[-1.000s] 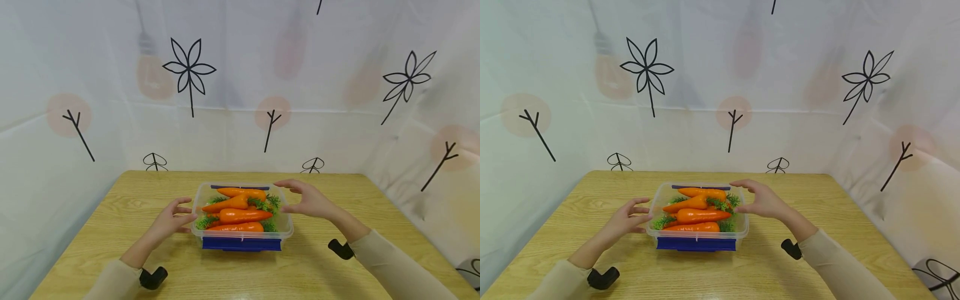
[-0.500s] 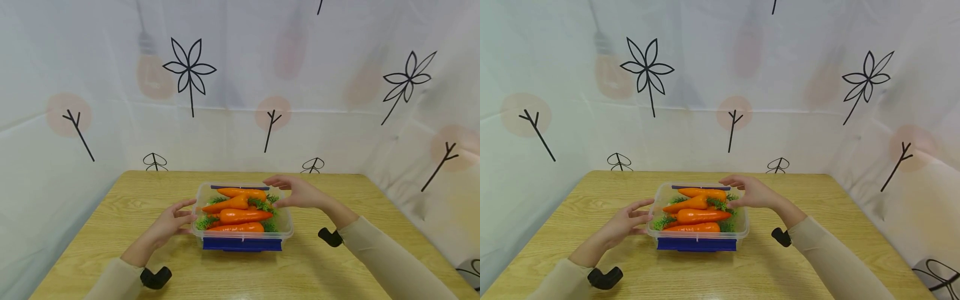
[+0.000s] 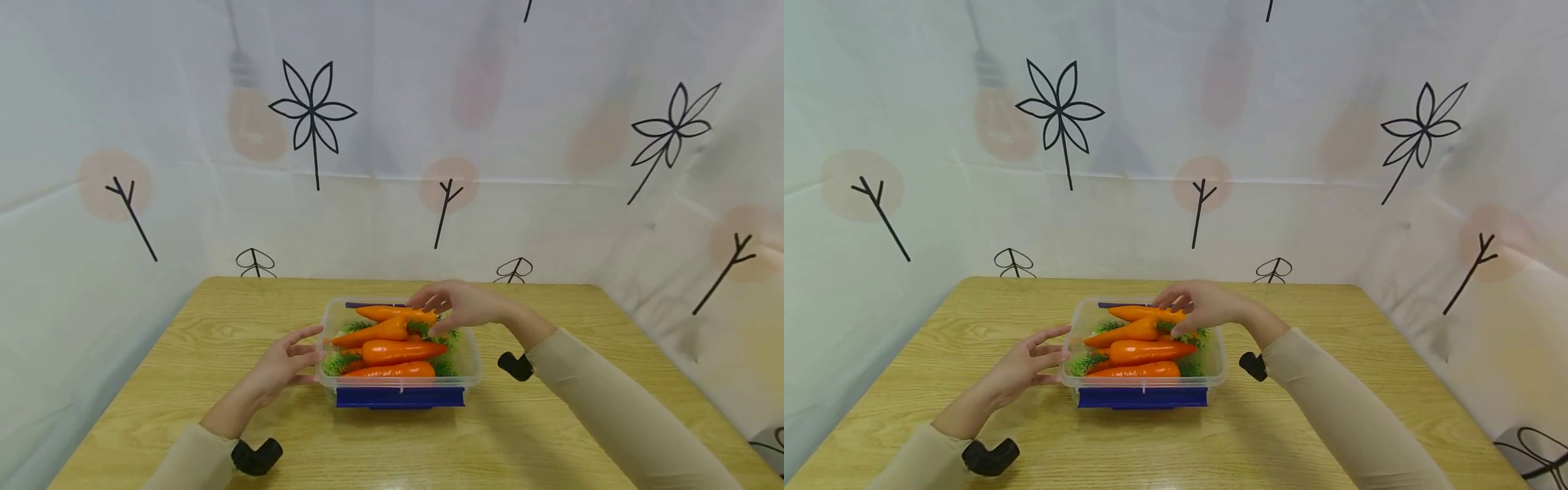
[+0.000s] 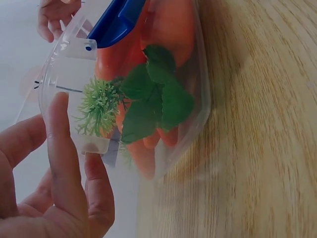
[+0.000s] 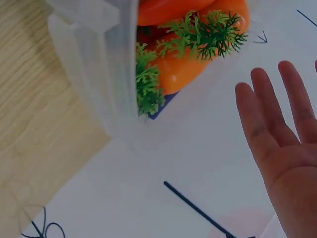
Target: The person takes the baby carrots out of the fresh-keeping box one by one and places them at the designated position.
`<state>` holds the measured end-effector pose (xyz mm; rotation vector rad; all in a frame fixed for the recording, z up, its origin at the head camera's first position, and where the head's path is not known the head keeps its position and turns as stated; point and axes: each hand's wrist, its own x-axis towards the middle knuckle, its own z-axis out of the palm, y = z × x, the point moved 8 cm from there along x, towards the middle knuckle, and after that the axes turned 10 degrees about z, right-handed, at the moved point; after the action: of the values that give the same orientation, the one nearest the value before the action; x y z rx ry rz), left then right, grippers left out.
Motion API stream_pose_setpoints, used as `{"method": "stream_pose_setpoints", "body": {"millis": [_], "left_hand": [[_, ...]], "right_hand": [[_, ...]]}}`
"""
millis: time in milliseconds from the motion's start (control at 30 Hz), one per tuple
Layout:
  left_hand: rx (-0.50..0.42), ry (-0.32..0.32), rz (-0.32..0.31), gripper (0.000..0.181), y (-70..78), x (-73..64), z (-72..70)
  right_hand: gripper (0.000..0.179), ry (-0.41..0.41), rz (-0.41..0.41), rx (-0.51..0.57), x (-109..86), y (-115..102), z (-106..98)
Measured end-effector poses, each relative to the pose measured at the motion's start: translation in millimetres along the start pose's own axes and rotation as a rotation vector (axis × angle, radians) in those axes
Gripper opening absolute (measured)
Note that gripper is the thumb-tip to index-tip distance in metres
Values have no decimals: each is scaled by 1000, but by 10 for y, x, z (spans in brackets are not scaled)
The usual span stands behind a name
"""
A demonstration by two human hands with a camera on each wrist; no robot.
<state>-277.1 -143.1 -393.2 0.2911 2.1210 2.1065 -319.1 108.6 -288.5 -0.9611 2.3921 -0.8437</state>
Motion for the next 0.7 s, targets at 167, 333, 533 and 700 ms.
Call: {"method": "stream_pose_setpoints", "body": {"millis": [167,333,533,700], "left_hand": [[-6,-20,-1,63,-24,6,-1],[-8,-27,-12,66,-54,11,-3],[-7,-18,-12,66,-46,2,-15],[-22,-31,-7,66,-31,-3,-7]], "right_hand": [[50,-93,15,0,132,-21,98],[50,-153,27,-28,235,-45,164],[45,-210,45,-56,348,-65,249],[45,-271,78,-77,407,-63,340]]}}
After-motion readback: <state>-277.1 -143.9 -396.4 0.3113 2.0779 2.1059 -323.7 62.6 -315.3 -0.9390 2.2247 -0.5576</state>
